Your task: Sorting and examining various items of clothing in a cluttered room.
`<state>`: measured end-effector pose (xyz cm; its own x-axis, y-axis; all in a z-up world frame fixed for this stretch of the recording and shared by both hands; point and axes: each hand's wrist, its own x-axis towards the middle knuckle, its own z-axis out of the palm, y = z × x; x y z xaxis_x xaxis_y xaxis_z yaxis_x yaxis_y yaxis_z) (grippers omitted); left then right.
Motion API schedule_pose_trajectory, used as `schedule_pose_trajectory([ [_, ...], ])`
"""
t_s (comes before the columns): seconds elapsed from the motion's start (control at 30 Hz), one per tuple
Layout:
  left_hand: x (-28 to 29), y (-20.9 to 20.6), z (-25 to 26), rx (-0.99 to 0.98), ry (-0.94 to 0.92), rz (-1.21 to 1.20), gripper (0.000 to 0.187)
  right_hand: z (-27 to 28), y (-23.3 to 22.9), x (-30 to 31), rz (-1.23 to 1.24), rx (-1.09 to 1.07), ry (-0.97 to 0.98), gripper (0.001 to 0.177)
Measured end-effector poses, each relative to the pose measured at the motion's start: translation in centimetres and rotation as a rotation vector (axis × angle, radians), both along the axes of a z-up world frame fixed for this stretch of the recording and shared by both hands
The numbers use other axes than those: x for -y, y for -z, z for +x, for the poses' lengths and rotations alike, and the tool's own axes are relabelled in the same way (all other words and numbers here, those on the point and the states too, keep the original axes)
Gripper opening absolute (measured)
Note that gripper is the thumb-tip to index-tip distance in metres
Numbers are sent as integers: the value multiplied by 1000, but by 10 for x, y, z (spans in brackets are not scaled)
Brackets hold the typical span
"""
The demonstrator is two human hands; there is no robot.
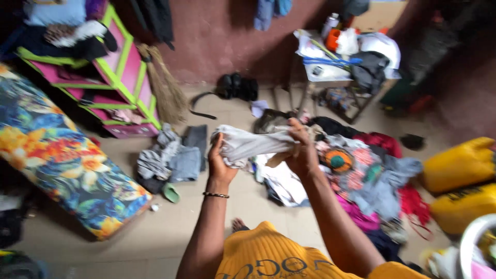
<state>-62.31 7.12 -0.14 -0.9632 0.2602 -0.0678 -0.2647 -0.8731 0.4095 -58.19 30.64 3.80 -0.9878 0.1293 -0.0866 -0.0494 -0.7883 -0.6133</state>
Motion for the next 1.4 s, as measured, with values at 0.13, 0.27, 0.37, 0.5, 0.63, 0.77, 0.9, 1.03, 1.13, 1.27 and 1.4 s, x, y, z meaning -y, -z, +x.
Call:
schedule_pose_trajectory([
  [0.13, 12, -32, -70, -22, 47, -36, 36, -61, -8, 6, -138, 66, 124, 41],
  [0.27, 2, -7, -159, -30, 37, -5, 32, -127, 13, -26, -152, 28, 202, 41],
  [0.37, -26, -19, -205, -103, 63, 27, 22, -164, 22, -48, -171, 26, 263, 45],
  [0.5, -78, 4, -271, -101, 168, 49, 26, -213, 26, -77, -186, 9, 308, 59],
  [0.63, -136, -26, -315, -13, 168, 8, 28, -263, 14, -82, -147, 72, 239, 66],
  [0.77, -188, -7, -383, 4, 185, -3, 25, -307, 25, -92, 122, 70, 53, 65],
  [0.9, -227, -2, -441, -41, 285, -29, 23, -341, 25, -116, 324, 184, -211, 44],
  [1.03, -258, 9, -508, 24, 387, -56, 24, -381, 27, -155, 215, 294, -83, 24],
  [1.13, -289, 62, -568, 40, 486, -84, 19, -426, 99, -200, 120, 149, 160, 20],
  [1.27, -322, 25, -619, 97, 720, -223, 30, -486, 57, -217, -6, 168, 378, 20],
  [1.4, -364, 5, -688, 14, 904, -118, 45, -546, 59, -250, -95, 127, 594, 27],
])
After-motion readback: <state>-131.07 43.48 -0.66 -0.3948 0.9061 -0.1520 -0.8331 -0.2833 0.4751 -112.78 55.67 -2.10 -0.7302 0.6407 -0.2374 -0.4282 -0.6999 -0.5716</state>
